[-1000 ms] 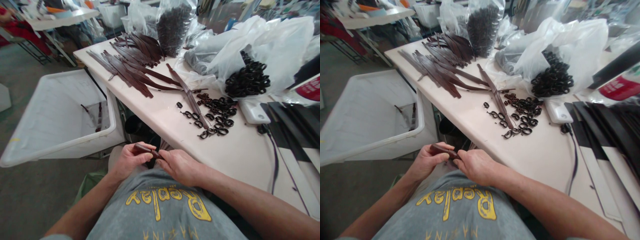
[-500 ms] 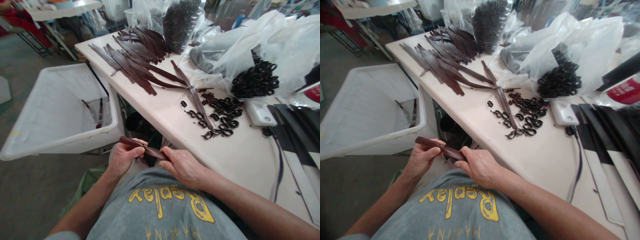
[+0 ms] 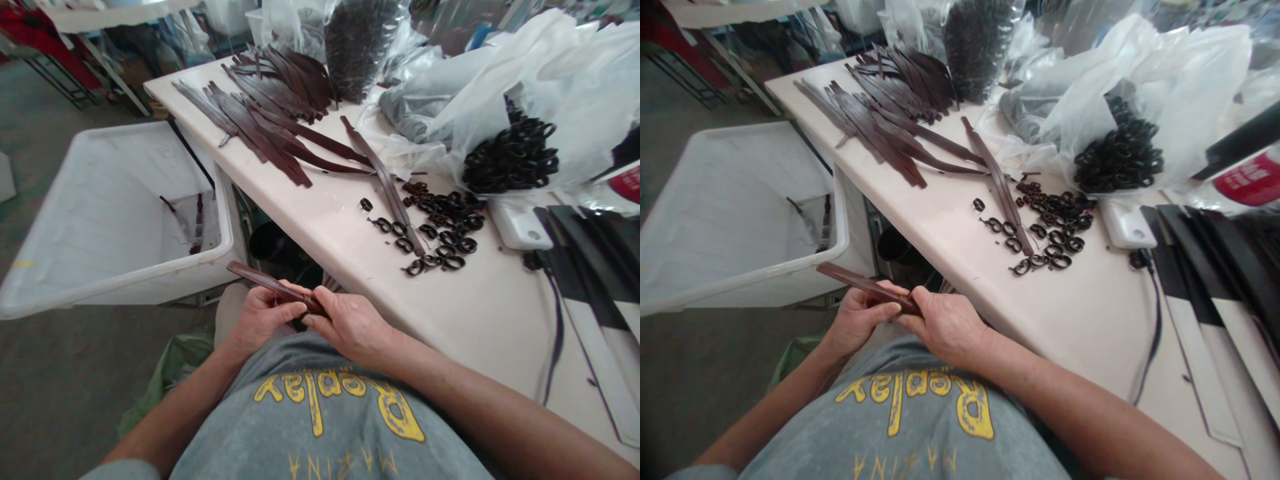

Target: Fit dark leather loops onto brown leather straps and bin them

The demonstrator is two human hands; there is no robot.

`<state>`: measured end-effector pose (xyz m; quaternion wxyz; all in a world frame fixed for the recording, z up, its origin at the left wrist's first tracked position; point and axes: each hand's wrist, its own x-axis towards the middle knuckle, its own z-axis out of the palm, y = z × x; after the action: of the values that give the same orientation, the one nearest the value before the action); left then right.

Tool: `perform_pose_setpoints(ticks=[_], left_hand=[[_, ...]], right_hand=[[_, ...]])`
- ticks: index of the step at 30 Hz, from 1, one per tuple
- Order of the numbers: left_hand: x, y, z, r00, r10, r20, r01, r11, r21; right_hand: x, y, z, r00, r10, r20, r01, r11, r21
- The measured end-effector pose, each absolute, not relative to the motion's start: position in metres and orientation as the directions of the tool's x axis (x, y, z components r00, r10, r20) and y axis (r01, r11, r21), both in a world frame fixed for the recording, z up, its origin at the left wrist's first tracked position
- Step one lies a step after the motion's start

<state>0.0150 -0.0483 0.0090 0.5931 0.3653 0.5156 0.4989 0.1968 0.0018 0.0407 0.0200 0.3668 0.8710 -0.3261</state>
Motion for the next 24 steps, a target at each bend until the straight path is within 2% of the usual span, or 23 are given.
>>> perform_pose_setpoints(ticks=[2, 6, 9, 11, 13, 15, 17, 20, 24], left_hand=[[0.009, -0.046, 0.007, -0.028, 0.97, -0.243, -0.232, 0.23, 0.945], [0.008, -0.044, 0.006, 0.018, 0.966, -0.258, -0.204, 0.257, 0.945], [0.011, -0.038, 0.007, 0.066, 0.966, -0.248, -0.213, 0.257, 0.943], [0.007, -0.03, 0.006, 0.063, 0.971, -0.232, -0.262, 0.24, 0.935], [-0.003, -0.02, 0.006, -0.005, 0.974, -0.227, -0.35, 0.211, 0.913], [-0.013, -0.009, 0.006, -0.119, 0.965, -0.235, -0.463, 0.155, 0.873], [-0.019, -0.001, 0.007, -0.198, 0.948, -0.25, -0.564, 0.098, 0.82], [-0.014, 0.001, 0.004, -0.194, 0.937, -0.29, -0.643, 0.102, 0.759], [0.006, -0.007, -0.008, -0.127, 0.937, -0.326, -0.653, 0.169, 0.738]], right_hand=[[0.199, 0.006, 0.044, -0.742, 0.611, -0.276, 0.632, 0.498, -0.593], [0.198, 0.01, 0.043, -0.697, 0.649, -0.305, 0.679, 0.459, -0.574], [0.196, 0.013, 0.039, -0.697, 0.671, -0.252, 0.625, 0.397, -0.672], [0.198, 0.018, 0.036, -0.72, 0.649, -0.245, 0.527, 0.284, -0.801], [0.204, 0.026, 0.033, -0.757, 0.578, -0.304, 0.427, 0.087, -0.9], [0.21, 0.033, 0.03, -0.792, 0.498, -0.353, 0.35, -0.104, -0.931], [0.212, 0.037, 0.026, -0.804, 0.481, -0.351, 0.29, -0.199, -0.936], [0.207, 0.039, 0.02, -0.768, 0.553, -0.323, 0.245, -0.212, -0.946], [0.195, 0.04, 0.016, -0.709, 0.644, -0.287, 0.287, -0.109, -0.952]])
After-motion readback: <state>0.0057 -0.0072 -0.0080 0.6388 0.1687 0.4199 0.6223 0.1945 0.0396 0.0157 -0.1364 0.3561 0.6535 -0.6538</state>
